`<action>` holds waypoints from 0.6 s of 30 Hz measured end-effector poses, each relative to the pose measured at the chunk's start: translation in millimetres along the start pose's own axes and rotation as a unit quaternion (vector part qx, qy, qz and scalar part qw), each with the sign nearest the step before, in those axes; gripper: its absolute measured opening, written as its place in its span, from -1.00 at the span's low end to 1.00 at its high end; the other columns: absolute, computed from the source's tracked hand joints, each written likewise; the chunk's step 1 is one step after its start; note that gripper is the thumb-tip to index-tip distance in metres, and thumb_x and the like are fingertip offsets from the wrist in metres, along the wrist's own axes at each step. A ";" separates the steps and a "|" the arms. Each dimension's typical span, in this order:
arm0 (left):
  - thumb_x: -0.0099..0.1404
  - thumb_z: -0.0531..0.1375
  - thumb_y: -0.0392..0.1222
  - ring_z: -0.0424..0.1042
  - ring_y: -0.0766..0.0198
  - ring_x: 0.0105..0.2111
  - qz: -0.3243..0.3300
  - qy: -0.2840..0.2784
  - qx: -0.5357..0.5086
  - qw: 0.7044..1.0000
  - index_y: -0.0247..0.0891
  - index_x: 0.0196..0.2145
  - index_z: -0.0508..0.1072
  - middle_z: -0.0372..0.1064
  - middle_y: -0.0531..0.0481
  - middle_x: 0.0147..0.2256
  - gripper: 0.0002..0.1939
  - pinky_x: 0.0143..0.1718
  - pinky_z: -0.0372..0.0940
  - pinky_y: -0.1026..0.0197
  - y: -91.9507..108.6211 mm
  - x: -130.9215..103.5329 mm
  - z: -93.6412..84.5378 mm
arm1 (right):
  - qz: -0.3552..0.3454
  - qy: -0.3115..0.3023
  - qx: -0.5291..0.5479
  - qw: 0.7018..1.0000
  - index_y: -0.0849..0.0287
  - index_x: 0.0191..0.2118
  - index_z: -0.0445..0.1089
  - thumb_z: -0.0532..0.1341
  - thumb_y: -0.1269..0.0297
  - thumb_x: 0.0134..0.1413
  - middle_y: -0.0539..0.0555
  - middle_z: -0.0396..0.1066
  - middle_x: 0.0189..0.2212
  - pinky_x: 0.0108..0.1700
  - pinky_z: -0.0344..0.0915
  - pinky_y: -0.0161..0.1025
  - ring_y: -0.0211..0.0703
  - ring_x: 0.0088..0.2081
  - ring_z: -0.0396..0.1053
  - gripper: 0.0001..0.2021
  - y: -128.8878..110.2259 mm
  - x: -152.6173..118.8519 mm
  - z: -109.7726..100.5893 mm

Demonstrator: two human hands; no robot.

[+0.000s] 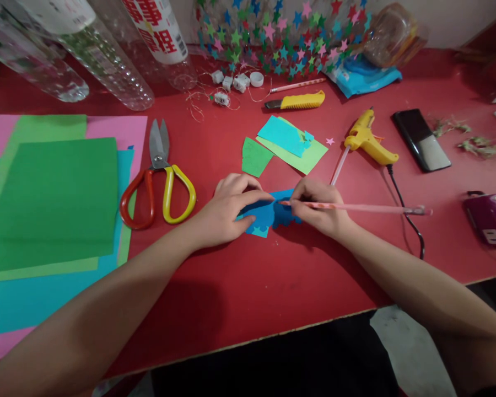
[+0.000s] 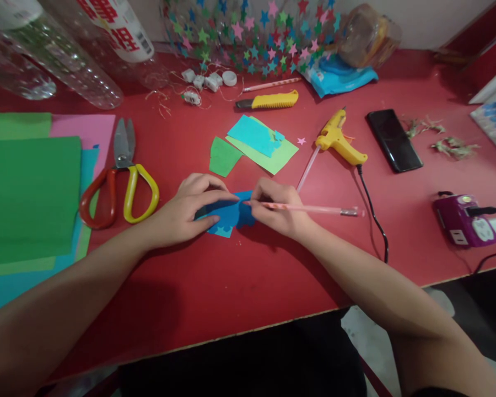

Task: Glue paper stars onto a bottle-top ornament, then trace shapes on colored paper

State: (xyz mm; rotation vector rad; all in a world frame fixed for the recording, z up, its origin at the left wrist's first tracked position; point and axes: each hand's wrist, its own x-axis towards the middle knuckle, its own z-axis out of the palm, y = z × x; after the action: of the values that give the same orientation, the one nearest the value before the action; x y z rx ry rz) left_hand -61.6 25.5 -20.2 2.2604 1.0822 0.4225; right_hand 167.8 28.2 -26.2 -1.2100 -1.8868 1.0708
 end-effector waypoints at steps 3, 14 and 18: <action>0.30 0.09 -0.24 0.17 0.08 0.02 0.010 0.007 0.001 1.000 -0.08 0.05 0.42 0.26 -0.07 -0.05 -0.63 0.08 0.05 -0.03 -2.7 -0.5 2.8 | 0.047 0.024 0.111 0.992 0.14 -0.45 0.23 0.09 0.16 0.20 -0.08 0.33 -0.64 -0.61 0.11 -0.38 -0.39 -0.66 0.20 -0.76 -2.8 2.7 -4.1; 0.32 0.14 -0.04 0.18 0.04 -0.02 0.008 0.050 0.050 0.997 -0.21 0.02 0.45 0.24 -0.15 -0.06 -0.63 0.04 0.12 -0.07 -1.3 -1.0 9.9 | -0.001 -0.097 0.045 0.994 0.18 -0.37 0.35 0.19 0.47 -0.05 -0.04 0.39 -0.45 -0.43 0.20 -0.37 -0.36 -0.47 0.28 -0.92 -2.6 -4.2 -8.0; 0.32 0.15 -0.05 0.18 0.04 -0.01 0.017 0.055 0.054 0.997 -0.20 0.04 0.44 0.23 -0.14 -0.06 -0.63 0.04 0.13 -0.07 -2.4 -1.7 10.5 | -0.006 -0.092 0.053 0.994 0.19 -0.36 0.35 0.17 0.48 -0.06 -0.05 0.37 -0.47 -0.47 0.17 -0.39 -0.38 -0.50 0.25 -0.90 -5.2 -4.7 -9.0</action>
State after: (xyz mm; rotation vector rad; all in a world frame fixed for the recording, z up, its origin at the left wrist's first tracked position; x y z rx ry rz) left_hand -58.7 21.5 -29.9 2.3781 1.1472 0.5198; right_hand 175.0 25.2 -17.8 -1.0699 -1.9450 1.2963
